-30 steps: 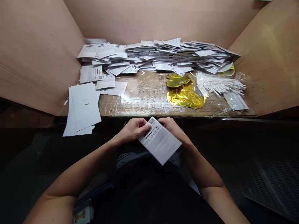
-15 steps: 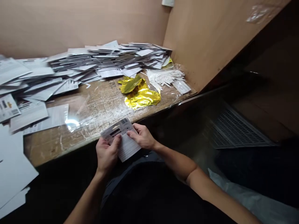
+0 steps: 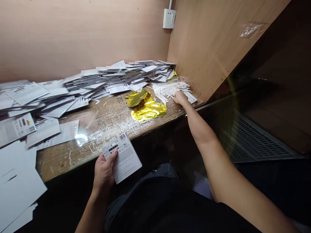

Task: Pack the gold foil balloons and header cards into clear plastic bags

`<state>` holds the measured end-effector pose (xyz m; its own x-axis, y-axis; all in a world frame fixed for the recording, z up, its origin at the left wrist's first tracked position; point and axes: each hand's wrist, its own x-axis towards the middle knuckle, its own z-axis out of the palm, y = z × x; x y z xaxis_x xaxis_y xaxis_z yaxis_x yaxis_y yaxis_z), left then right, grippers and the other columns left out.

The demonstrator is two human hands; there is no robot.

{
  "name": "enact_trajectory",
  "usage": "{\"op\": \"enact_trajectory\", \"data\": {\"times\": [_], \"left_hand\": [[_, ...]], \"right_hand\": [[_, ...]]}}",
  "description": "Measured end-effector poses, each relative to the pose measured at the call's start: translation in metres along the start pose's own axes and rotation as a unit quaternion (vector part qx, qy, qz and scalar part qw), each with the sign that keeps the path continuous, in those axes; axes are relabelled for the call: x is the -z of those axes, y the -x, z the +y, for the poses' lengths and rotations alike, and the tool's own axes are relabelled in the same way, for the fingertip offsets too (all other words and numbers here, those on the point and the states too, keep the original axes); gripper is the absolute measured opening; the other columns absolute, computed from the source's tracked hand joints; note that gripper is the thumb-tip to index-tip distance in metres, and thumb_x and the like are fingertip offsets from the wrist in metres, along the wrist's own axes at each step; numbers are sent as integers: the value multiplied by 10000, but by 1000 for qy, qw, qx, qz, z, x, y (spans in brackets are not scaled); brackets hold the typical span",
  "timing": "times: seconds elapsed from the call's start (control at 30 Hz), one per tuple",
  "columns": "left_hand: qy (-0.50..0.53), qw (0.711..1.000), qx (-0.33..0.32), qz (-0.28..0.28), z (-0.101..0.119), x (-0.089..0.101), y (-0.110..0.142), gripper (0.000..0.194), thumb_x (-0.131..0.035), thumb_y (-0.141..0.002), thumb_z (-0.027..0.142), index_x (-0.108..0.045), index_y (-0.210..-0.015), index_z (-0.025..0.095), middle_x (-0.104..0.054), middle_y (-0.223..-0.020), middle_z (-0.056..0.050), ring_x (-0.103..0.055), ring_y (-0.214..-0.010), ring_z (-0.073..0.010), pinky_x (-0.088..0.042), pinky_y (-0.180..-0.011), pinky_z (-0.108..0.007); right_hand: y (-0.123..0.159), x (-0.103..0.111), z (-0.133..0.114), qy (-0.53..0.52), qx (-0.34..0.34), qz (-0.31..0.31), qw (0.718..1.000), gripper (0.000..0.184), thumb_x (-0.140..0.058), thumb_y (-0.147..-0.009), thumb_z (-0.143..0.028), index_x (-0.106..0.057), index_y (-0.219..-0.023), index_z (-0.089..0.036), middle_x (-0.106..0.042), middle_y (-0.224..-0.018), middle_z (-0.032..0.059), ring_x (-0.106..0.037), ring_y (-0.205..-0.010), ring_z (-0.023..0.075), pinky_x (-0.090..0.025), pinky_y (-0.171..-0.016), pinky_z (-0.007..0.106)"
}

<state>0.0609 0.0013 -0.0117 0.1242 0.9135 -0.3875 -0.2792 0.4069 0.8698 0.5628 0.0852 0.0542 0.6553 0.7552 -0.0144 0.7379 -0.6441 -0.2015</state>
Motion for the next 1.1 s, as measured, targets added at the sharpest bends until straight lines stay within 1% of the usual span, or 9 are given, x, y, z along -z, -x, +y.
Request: {"op": "enact_trajectory", "data": {"times": [0.13,0.23,0.3,0.37,0.5,0.73,0.9,0.97,1.1], "left_hand": [[21,1000,13,12,2,0,-4,479,-940,-704,322,-752,-1123,184,-809,-963,-74,-808,-984,-329,-698,-868,-426],[55,998,11,29,1,-7,-2,461,-910,-717,312,-749,-1129,180,-813,-977,-73,-808,-978,-317,-694,-873,-409],[69,997,5,33,-2,-14,0,462,-901,-726,332,-736,-1126,172,-816,-996,-79,-806,-971,-310,-687,-872,-401],[74,997,5,24,-7,-20,1,475,-897,-742,372,-718,-1131,167,-817,-1015,-87,-802,-968,-306,-679,-865,-399],[61,998,-10,-1,-16,-24,3,508,-879,-786,451,-687,-1164,170,-817,-1053,-91,-795,-945,-291,-658,-845,-392],[57,997,-34,-44,-23,-13,12,522,-900,-800,435,-668,-1187,172,-812,-1104,-111,-788,-946,-284,-630,-851,-390],[-1,994,-101,-44,-31,-5,15,453,-862,-856,432,-653,-1164,173,-800,-1093,-107,-769,-925,-250,-611,-856,-373],[-82,984,-152,-44,-27,-5,13,416,-822,-894,459,-662,-1155,178,-794,-1094,-111,-762,-957,-256,-601,-875,-370],[-302,914,-259,-73,14,6,-17,517,-706,-963,586,-687,-1290,186,-752,-1303,-169,-722,-1193,-332,-551,-1039,-435]], "right_hand": [[19,15,22,-12,43,-3,999,214,-775,-946,-342,-783,-897,-134,-759,-916,101,-630,-871,193,-448,-800,283],[72,25,19,-80,92,-12,992,333,-711,-963,-296,-661,-657,-173,-604,-661,26,-513,-692,153,-389,-685,279],[129,23,3,-250,174,-46,951,392,-669,-968,-333,-565,-611,-208,-469,-584,-24,-406,-597,127,-329,-602,281],[191,14,-22,-377,236,-170,880,424,-683,-946,-453,-547,-621,-218,-413,-561,-43,-336,-546,114,-275,-547,283],[279,-19,-76,-431,269,-359,782,498,-704,-923,-561,-545,-617,-203,-444,-574,-38,-342,-555,101,-246,-526,264],[291,-85,-121,-537,190,-342,747,637,-840,-804,-645,-431,-585,-209,-417,-569,-58,-344,-564,90,-272,-526,238],[320,-120,-129,-657,56,-418,625,628,-662,-856,-845,-702,-935,-224,-704,-764,35,-658,-708,222,-545,-665,349],[327,-124,-126,-643,75,-415,640,656,-632,-895,-831,-750,-1115,-225,-784,-946,99,-738,-885,298,-600,-803,437],[323,-120,-117,-592,118,-314,733,518,-718,-930,-687,-782,-1170,-233,-808,-1148,127,-756,-1033,376,-608,-936,509]]}}
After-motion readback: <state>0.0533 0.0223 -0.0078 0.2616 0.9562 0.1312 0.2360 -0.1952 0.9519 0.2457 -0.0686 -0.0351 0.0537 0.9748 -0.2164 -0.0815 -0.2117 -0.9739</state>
